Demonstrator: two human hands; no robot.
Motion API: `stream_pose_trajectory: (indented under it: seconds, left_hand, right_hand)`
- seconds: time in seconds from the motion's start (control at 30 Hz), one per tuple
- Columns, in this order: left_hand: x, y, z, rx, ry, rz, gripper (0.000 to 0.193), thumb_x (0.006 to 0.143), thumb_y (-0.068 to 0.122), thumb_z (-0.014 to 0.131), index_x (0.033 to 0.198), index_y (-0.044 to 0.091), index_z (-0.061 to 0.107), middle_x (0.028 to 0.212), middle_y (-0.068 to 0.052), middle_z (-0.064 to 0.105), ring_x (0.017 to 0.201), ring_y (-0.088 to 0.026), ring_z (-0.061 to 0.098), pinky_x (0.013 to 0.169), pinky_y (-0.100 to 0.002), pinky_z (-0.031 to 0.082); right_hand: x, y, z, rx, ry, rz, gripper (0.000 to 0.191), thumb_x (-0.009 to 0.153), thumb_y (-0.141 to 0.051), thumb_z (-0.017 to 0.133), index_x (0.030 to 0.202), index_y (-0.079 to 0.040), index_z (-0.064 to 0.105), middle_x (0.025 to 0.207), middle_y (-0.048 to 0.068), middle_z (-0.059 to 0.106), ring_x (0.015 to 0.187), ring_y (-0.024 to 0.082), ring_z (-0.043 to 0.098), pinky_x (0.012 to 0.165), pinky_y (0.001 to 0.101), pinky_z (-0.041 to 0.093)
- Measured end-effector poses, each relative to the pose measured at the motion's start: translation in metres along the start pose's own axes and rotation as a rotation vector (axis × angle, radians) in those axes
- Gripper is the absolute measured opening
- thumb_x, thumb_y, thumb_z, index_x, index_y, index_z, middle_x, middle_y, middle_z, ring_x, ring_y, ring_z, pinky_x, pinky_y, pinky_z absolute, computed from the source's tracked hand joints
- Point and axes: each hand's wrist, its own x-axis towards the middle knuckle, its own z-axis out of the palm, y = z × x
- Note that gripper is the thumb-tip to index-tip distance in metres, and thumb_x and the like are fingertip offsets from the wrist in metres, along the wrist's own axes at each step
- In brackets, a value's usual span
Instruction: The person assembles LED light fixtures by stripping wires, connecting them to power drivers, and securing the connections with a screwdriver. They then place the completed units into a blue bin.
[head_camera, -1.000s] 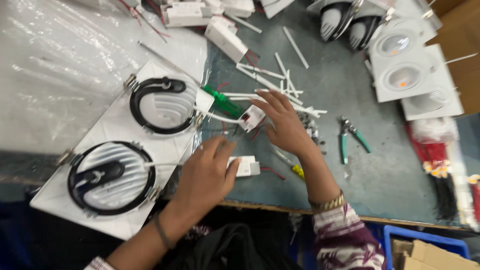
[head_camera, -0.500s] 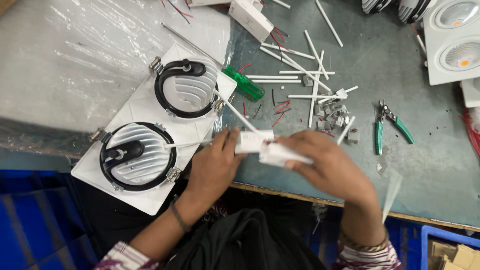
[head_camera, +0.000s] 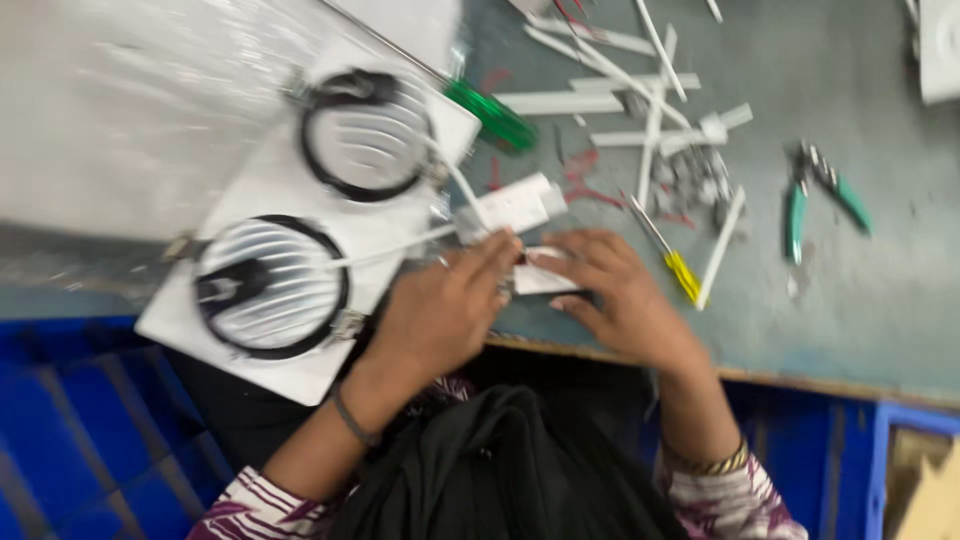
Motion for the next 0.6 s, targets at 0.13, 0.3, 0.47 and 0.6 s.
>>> stream_pose_trajectory:
  seconds: [0.13, 0.3, 0.47, 0.6]
  left_hand:
    - [0.011, -0.005, 0.001, 0.041, -0.027, 0.085, 0.036, 0.092, 0.013, 0.072, 0.126, 0.004, 0.068, 0.131, -0.013, 0.064, 0.106, -0.033, 0.071, 0.085, -0.042, 0.058]
    - [0.001, -0.013, 0.007, -0.034, -0.096, 0.006, 0.027, 0.093, 0.009, 0.083, 0.119, 0.005, 0.075, 0.118, -0.012, 0.063, 0.083, -0.025, 0.065, 0.076, -0.039, 0.053]
    - [0.0, -0.01, 0.012, 0.013, -0.117, 0.002, 0.027, 0.09, 0.016, 0.089, 0.111, 0.005, 0.075, 0.105, -0.008, 0.062, 0.084, -0.025, 0.063, 0.071, -0.037, 0.05]
    - [-0.003, 0.003, 0.016, 0.032, -0.068, -0.02, 0.029, 0.084, 0.017, 0.09, 0.106, 0.005, 0.076, 0.099, -0.009, 0.063, 0.078, -0.025, 0.062, 0.066, -0.038, 0.048]
  right_hand:
    - [-0.085, 0.019, -0.045, -0.031, 0.361, 0.277, 0.044, 0.087, -0.005, 0.083, 0.128, -0.005, 0.067, 0.135, 0.012, 0.068, 0.133, 0.031, 0.064, 0.118, 0.0418, 0.048]
    - [-0.206, 0.031, -0.081, 0.116, 1.023, 0.67, 0.021, 0.101, 0.008, 0.066, 0.121, 0.0, 0.067, 0.118, 0.006, 0.068, 0.108, 0.016, 0.068, 0.097, 0.0276, 0.056]
    - [-0.218, 0.057, -0.056, 0.292, 1.064, 0.645, 0.006, 0.114, 0.009, 0.065, 0.117, 0.006, 0.07, 0.104, 0.01, 0.071, 0.09, 0.015, 0.065, 0.086, 0.0254, 0.055]
    - [-0.162, 0.092, -0.04, 0.159, 0.686, 0.495, 0.023, 0.107, 0.009, 0.068, 0.129, 0.004, 0.067, 0.121, 0.013, 0.067, 0.107, 0.022, 0.066, 0.093, 0.0317, 0.059]
